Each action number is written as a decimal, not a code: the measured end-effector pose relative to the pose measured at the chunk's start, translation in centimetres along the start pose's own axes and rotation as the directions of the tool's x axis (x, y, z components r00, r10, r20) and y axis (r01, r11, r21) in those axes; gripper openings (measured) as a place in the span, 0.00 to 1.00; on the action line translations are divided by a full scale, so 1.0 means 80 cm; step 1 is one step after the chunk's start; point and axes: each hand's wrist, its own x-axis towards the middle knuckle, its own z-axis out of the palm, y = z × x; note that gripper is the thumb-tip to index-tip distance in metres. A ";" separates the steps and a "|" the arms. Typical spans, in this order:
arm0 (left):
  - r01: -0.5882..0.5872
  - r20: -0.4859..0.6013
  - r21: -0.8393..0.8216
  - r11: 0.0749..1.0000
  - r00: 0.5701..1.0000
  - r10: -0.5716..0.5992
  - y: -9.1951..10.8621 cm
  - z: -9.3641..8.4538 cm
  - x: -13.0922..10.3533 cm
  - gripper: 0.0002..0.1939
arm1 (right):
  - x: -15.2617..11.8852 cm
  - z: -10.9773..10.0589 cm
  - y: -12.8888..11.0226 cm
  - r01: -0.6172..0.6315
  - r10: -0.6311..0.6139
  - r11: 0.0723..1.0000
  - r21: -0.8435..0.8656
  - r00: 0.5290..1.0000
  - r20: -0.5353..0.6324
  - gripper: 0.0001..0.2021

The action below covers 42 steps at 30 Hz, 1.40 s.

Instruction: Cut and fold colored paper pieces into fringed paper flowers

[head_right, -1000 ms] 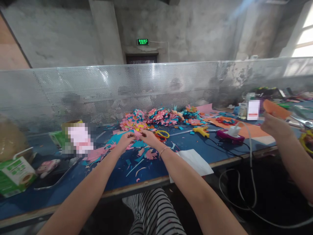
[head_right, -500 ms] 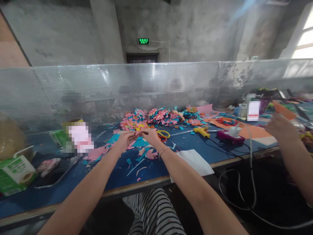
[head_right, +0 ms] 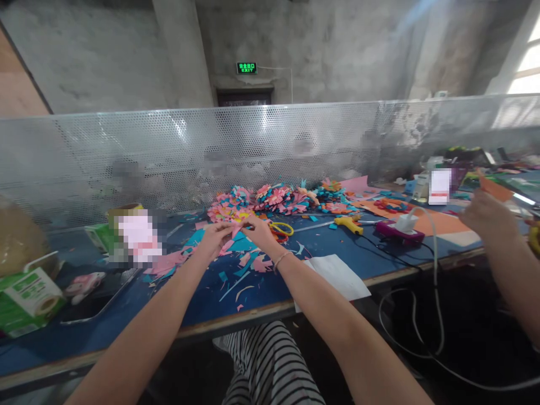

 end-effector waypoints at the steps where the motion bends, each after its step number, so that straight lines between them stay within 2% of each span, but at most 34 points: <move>1: -0.006 0.005 0.000 1.000 1.000 0.006 0.000 0.000 0.001 0.09 | 0.000 0.000 -0.001 -0.012 0.012 1.000 -0.003 1.000 -0.003 0.06; 11: -0.165 0.031 0.206 0.965 0.986 0.162 -0.003 -0.002 0.003 0.12 | 0.001 0.000 0.000 -0.026 0.026 1.000 -0.018 0.999 -0.030 0.09; 24: -0.200 0.046 0.266 0.943 0.980 0.195 -0.004 -0.002 0.004 0.12 | 0.000 0.001 -0.009 -0.035 0.034 0.999 -0.041 0.999 -0.024 0.10; 31: -0.184 0.008 0.175 0.967 0.983 0.186 -0.006 -0.003 0.005 0.17 | 0.000 0.002 -0.006 -0.041 0.040 0.998 -0.042 0.999 -0.017 0.10; 38: -0.151 -0.031 0.125 0.981 0.987 0.156 -0.009 -0.002 0.007 0.17 | 0.004 0.005 -0.003 -0.088 0.094 0.985 0.148 0.995 -0.028 0.13; 42: -0.118 -0.045 0.075 0.990 0.991 0.122 -0.007 0.001 0.006 0.16 | 0.005 0.006 -0.003 -0.105 0.112 0.977 0.187 0.993 -0.025 0.14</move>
